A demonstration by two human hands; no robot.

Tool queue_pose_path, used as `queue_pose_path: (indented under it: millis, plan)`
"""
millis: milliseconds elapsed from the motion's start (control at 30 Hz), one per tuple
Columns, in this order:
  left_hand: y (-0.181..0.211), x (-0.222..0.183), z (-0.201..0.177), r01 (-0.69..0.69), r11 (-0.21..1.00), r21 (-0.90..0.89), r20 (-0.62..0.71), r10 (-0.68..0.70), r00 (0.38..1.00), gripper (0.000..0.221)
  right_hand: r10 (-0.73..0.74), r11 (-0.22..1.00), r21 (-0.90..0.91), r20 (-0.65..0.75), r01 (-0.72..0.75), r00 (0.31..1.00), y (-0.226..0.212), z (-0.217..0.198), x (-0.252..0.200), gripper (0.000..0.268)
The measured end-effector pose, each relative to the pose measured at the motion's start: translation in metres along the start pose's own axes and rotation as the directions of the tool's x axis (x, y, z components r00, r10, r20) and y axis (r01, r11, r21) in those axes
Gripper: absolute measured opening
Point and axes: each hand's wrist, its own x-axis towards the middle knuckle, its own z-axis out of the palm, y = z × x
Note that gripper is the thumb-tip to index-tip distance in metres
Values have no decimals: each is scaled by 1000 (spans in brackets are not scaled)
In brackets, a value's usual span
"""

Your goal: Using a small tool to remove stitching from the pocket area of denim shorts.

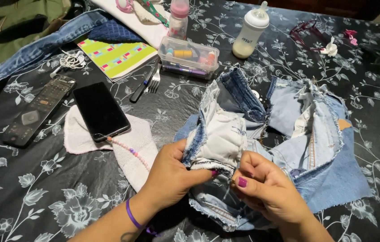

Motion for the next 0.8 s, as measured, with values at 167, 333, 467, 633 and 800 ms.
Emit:
queue_pose_path:
  millis: [167,333,467,633,800]
  plan:
    - [2,0,1,-10,1000,2,-2,10,1000,19,17,1000,11,-7,-17,1000,-1,2,1,38]
    - [1,-1,1,-30,999,14,-2,30,1000,20,34,999,19,-33,-33,999,-1,5,1,37]
    - [1,-2,2,-25,994,103,-44,30,999,17,53,997,50,-35,-52,998,0,4,2,35]
    - [-1,-2,2,-53,987,153,-41,60,997,15,75,994,77,-33,-72,997,1,4,4,37]
    - [-5,-1,3,-80,990,115,-19,83,996,15,43,991,129,3,-43,999,4,6,8,39]
